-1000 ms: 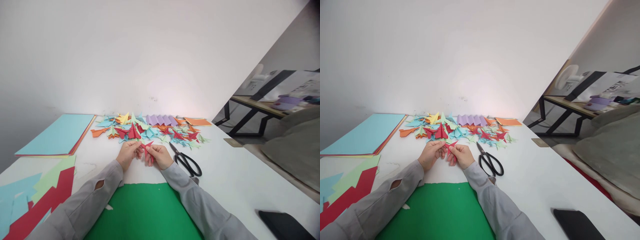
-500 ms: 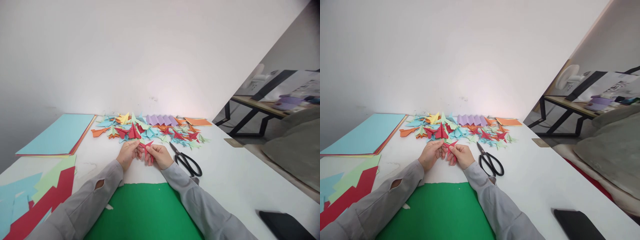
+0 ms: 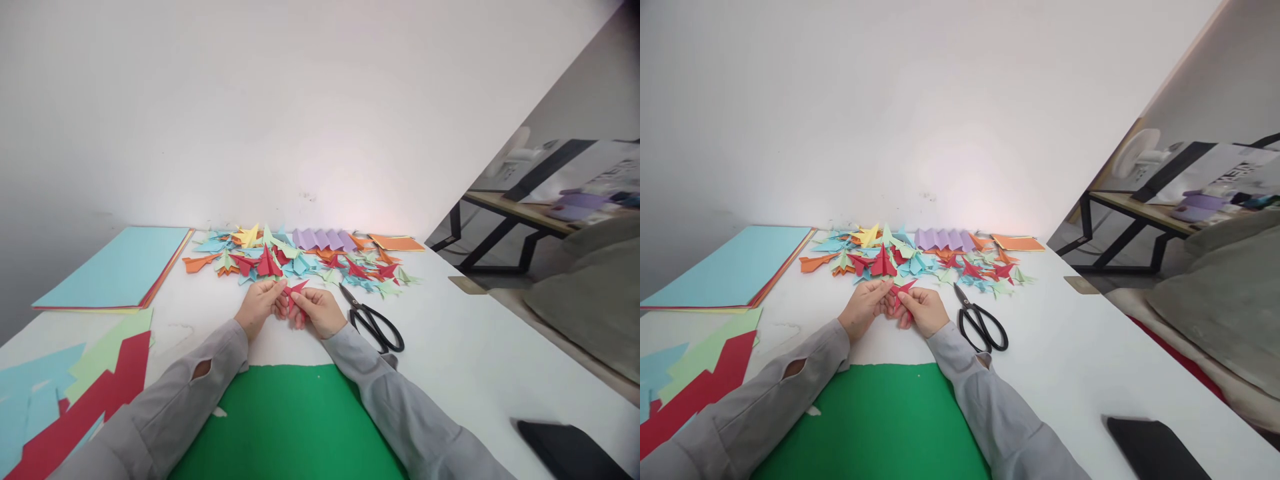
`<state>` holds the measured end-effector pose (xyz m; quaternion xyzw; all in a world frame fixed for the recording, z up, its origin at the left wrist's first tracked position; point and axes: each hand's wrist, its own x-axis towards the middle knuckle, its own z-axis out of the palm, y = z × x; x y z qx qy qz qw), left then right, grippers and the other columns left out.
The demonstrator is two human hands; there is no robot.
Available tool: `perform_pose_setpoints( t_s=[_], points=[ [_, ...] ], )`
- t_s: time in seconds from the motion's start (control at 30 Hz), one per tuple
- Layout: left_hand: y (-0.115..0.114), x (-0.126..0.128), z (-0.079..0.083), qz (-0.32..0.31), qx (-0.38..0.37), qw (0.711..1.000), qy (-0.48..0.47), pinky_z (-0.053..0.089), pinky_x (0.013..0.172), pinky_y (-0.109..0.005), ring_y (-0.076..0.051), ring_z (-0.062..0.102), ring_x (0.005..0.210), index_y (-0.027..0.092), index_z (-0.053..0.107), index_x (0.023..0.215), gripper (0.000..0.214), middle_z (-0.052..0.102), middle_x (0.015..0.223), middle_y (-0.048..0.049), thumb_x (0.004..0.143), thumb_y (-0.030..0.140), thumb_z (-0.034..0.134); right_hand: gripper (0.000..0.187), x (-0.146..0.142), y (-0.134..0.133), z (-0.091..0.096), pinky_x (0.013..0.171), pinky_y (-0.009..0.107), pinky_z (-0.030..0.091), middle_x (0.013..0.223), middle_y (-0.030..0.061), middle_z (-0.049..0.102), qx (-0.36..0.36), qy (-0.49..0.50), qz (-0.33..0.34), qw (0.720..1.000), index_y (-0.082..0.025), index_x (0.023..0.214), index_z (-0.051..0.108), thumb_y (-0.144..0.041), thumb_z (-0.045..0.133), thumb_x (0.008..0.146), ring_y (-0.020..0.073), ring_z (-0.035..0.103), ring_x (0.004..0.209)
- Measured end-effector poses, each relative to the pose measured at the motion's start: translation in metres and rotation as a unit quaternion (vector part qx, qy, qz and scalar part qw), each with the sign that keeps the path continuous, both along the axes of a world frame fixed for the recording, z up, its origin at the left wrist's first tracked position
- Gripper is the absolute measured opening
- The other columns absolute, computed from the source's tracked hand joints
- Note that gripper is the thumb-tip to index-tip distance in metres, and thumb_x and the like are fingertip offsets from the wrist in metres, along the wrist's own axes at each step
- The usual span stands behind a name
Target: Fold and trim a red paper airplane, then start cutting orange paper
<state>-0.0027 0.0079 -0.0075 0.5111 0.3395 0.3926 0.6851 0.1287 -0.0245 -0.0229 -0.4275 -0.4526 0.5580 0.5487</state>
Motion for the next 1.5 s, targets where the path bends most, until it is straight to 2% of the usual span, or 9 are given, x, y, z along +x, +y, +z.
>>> perform_pose_setpoints(
  t_s=[0.2, 0.43, 0.77, 1.1, 1.5],
  points=[
    [0.001, -0.0009, -0.0028, 0.002, 0.013, 1.0, 0.007, 0.038, 0.04, -0.022, -0.009, 0.05, 0.038, 0.012, 0.053, 0.054, 0.037, 0.055, 0.046, -0.0009, 0.065, 0.044, 0.068, 0.04, 0.0016, 0.0, -0.0007, 0.028, 0.019, 0.039, 0.043, 0.001, 0.062, 0.009, -0.006, 0.007, 1.0, -0.015, 0.053, 0.054, -0.05, 0.072, 0.059, 0.0091, 0.05, 0.027],
    [0.0021, -0.0011, -0.0061, -0.001, 0.024, 0.999, 0.021, 0.038, 0.041, -0.022, -0.01, 0.05, 0.037, 0.012, 0.054, 0.054, 0.037, 0.054, 0.042, -0.0011, 0.068, 0.044, 0.066, 0.04, 0.0025, 0.0, -0.0017, 0.027, 0.018, 0.037, 0.041, 0.0006, 0.061, 0.006, -0.006, 0.009, 1.0, -0.016, 0.052, 0.053, -0.05, 0.072, 0.058, 0.0086, 0.049, 0.026],
    [-0.0011, -0.0006, -0.0011, 0.012, -0.004, 1.0, -0.025, 0.037, 0.04, -0.023, -0.01, 0.051, 0.038, 0.012, 0.054, 0.056, 0.033, 0.057, 0.047, -0.0014, 0.067, 0.04, 0.067, 0.041, 0.0035, 0.0002, -0.0015, 0.028, 0.017, 0.037, 0.044, 0.0009, 0.063, 0.01, -0.001, 0.024, 1.0, -0.016, 0.051, 0.053, -0.051, 0.071, 0.059, 0.0079, 0.049, 0.027],
    [-0.0014, -0.0005, 0.0007, 0.024, -0.01, 0.999, -0.042, 0.038, 0.039, -0.026, -0.012, 0.05, 0.036, 0.011, 0.056, 0.057, 0.034, 0.057, 0.046, -0.0029, 0.07, 0.042, 0.062, 0.04, 0.0047, 0.0012, -0.0029, 0.028, 0.016, 0.034, 0.044, 0.0016, 0.064, 0.015, 0.003, 0.037, 0.999, -0.015, 0.051, 0.055, -0.05, 0.069, 0.062, 0.0076, 0.049, 0.027],
    [-0.0009, -0.0002, 0.0021, 0.034, -0.031, 0.998, -0.038, 0.038, 0.037, -0.025, -0.012, 0.049, 0.034, 0.012, 0.055, 0.056, 0.047, 0.056, 0.045, -0.0034, 0.071, 0.056, 0.055, 0.04, 0.005, 0.0011, -0.0029, 0.026, 0.016, 0.033, 0.044, 0.0016, 0.063, 0.014, 0.007, 0.036, 0.999, -0.015, 0.05, 0.053, -0.049, 0.069, 0.063, 0.0078, 0.049, 0.027]
  ],
)
